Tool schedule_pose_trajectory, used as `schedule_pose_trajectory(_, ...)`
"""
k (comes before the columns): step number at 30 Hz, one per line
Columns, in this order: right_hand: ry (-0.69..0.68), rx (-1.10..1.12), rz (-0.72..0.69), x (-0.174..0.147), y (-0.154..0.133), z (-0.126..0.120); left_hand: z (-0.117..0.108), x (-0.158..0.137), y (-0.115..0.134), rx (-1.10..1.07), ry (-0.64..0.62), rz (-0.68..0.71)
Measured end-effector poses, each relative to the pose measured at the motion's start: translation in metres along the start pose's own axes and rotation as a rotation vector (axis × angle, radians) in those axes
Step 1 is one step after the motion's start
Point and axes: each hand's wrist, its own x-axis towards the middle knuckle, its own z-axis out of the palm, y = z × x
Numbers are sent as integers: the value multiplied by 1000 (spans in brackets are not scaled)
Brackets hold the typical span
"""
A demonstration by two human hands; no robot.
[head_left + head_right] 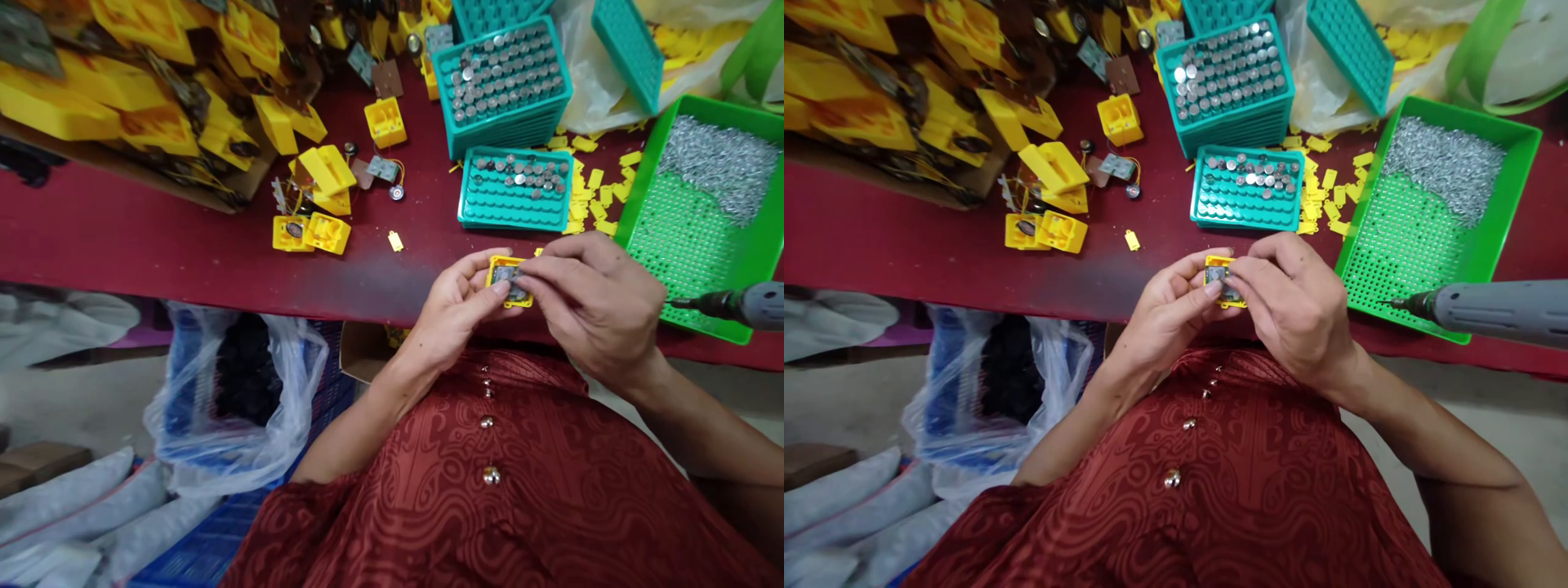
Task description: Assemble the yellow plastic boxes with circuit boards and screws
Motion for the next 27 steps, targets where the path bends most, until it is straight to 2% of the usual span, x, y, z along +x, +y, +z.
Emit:
schedule_pose_trajectory(7,-88,-25,-17,3,5,-5,3,-1,-1,43,41,18)
schedule_pose_trajectory(11,-62,-13,-8,1,3,-1,4,0,-2,51,42,7)
schedule_pose_trajectory(18,30,-23,86,-3,-2,4,4,2,-7,41,70,47)
schedule_pose_trajectory(23,78,-105,-35,-8,-1,12,4,4,-10,202,116,131)
schedule_pose_trajectory(25,74,-74,20,-10,0,15,3,6,-11,252,119,172)
schedule_pose_trajectory(27,55,62,194,-12,2,15,3,9,-11,284,85,194)
